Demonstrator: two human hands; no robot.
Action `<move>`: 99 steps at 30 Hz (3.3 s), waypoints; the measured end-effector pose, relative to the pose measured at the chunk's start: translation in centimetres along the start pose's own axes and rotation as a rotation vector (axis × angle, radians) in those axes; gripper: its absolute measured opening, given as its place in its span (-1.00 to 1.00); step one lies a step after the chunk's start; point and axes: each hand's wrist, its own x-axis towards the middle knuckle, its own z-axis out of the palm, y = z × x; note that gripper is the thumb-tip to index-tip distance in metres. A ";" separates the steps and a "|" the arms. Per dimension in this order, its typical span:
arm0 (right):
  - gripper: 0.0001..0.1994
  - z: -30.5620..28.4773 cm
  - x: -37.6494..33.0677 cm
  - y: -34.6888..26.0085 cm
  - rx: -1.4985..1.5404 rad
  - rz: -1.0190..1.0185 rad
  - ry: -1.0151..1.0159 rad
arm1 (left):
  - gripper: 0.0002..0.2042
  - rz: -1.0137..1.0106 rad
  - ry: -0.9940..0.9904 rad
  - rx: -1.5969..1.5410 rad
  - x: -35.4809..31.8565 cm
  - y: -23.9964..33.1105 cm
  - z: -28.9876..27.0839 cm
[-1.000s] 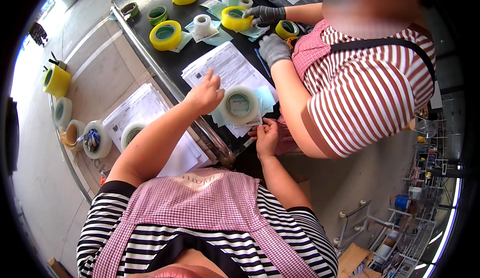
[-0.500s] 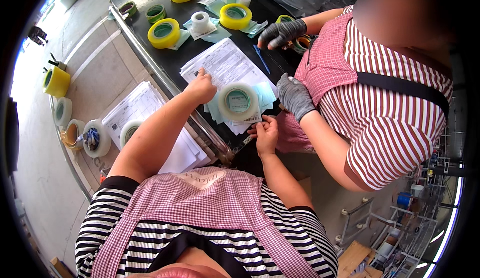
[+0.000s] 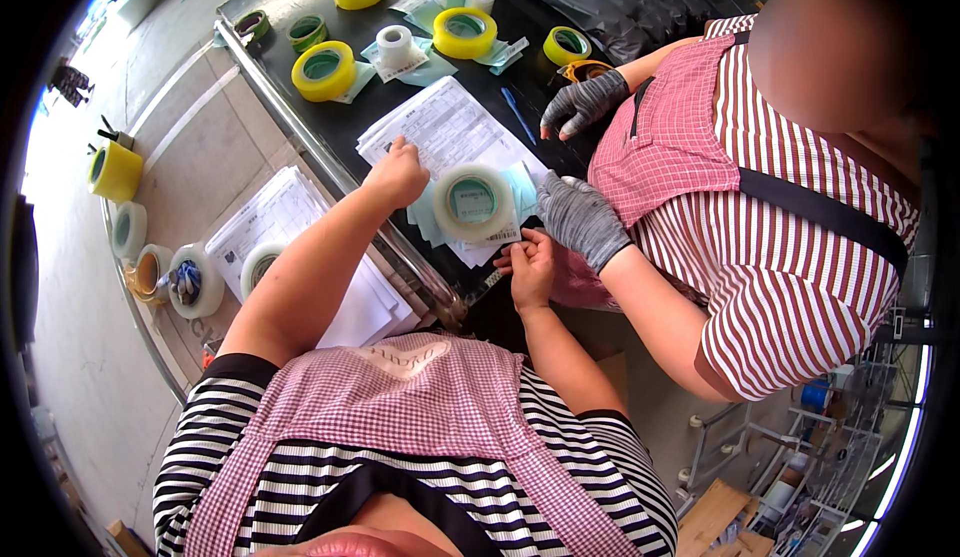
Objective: The person assembles a cardboard box, seals the bottom with a tape dispenser, and then handles a set of labels at a workbench.
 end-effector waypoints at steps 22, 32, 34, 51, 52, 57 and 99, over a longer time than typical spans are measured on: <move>-0.88 0.2 -7.1 -0.7 -0.459 -0.399 -0.193 | -0.61 0.023 -0.105 0.027 0.0 0.0 -1.1; -0.74 1.1 -7.5 0.1 -0.366 -0.567 -0.472 | -0.60 0.052 -0.167 -0.030 1.2 -0.7 0.0; -0.74 0.5 -7.7 1.3 -0.397 -0.539 -0.466 | -0.63 0.005 -0.185 -0.075 1.4 -0.7 -0.1; -0.75 -1.3 -9.2 4.3 -0.652 -0.497 -0.300 | -0.66 -0.193 -0.272 -0.404 1.8 -1.6 -0.7; -0.74 -1.6 -9.3 4.3 -0.701 -0.500 -0.257 | -0.65 -0.184 -0.280 -0.399 1.9 -1.1 -0.7; -0.71 -4.2 -9.1 7.1 -1.274 -0.592 -0.090 | -0.62 -0.134 -0.271 -0.380 2.2 -1.4 -0.3; -0.85 -0.2 -8.9 0.4 -0.601 -0.596 0.052 | -0.67 -0.095 -0.267 -0.376 0.6 -0.8 -1.0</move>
